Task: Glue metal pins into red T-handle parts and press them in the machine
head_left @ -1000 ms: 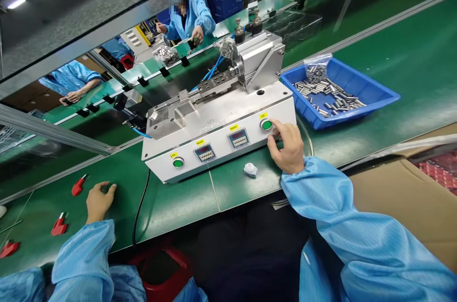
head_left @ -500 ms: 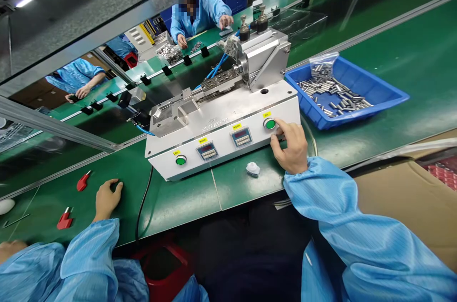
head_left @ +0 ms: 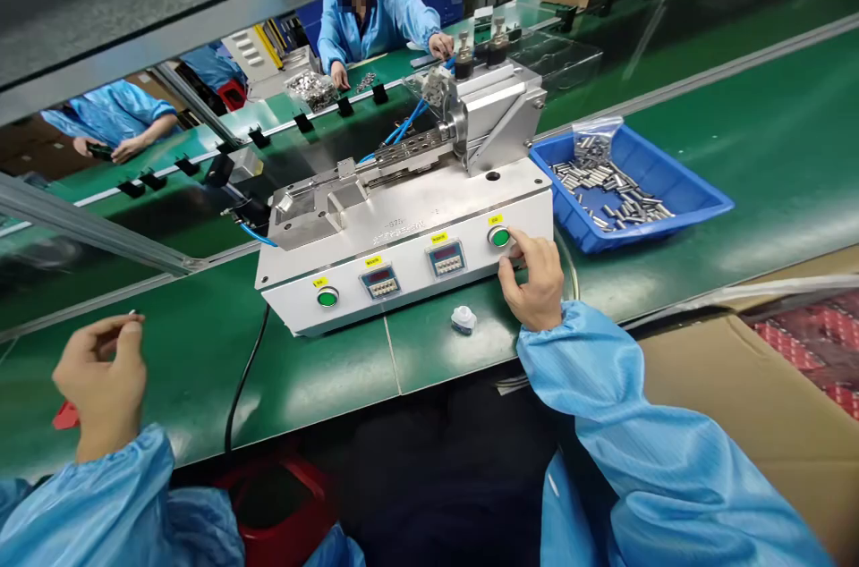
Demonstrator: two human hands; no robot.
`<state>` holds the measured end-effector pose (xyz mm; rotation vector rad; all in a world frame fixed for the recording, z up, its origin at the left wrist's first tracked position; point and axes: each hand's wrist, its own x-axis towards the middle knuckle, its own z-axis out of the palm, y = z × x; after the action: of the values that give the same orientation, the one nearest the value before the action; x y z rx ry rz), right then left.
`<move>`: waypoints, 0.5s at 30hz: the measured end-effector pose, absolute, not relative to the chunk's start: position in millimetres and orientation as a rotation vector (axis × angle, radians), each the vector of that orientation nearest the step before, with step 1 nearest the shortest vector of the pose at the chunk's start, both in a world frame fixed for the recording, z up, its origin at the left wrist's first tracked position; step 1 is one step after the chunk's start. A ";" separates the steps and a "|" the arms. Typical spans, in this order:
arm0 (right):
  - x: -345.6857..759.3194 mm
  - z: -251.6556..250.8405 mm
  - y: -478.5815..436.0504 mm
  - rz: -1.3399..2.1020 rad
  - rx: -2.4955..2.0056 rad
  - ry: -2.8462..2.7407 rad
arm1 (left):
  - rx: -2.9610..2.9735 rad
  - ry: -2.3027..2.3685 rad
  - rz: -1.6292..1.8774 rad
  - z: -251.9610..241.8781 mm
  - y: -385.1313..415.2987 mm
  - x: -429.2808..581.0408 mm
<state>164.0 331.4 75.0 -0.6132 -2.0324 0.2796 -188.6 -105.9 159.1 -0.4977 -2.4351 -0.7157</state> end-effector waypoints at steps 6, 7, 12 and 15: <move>163.5 74.4 332.4 0.249 -0.598 -2.030 | -1.614 -2.000 -0.337 174.5 -50.6 -87.3; 163.8 74.6 332.4 0.242 -0.576 -2.027 | -1.777 -1.962 -0.321 168.8 -40.3 -73.2; 167.5 74.1 331.0 0.265 -0.589 -2.054 | -2.107 -1.931 -0.440 113.2 4.2 -27.0; 172.1 72.4 326.0 0.281 -0.657 -2.081 | -2.044 -2.046 -0.609 80.0 18.4 -11.2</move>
<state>172.1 326.0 72.4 -0.6575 -2.0808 0.2814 -11.2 18.4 80.0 -2.0439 -2.0460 -0.6089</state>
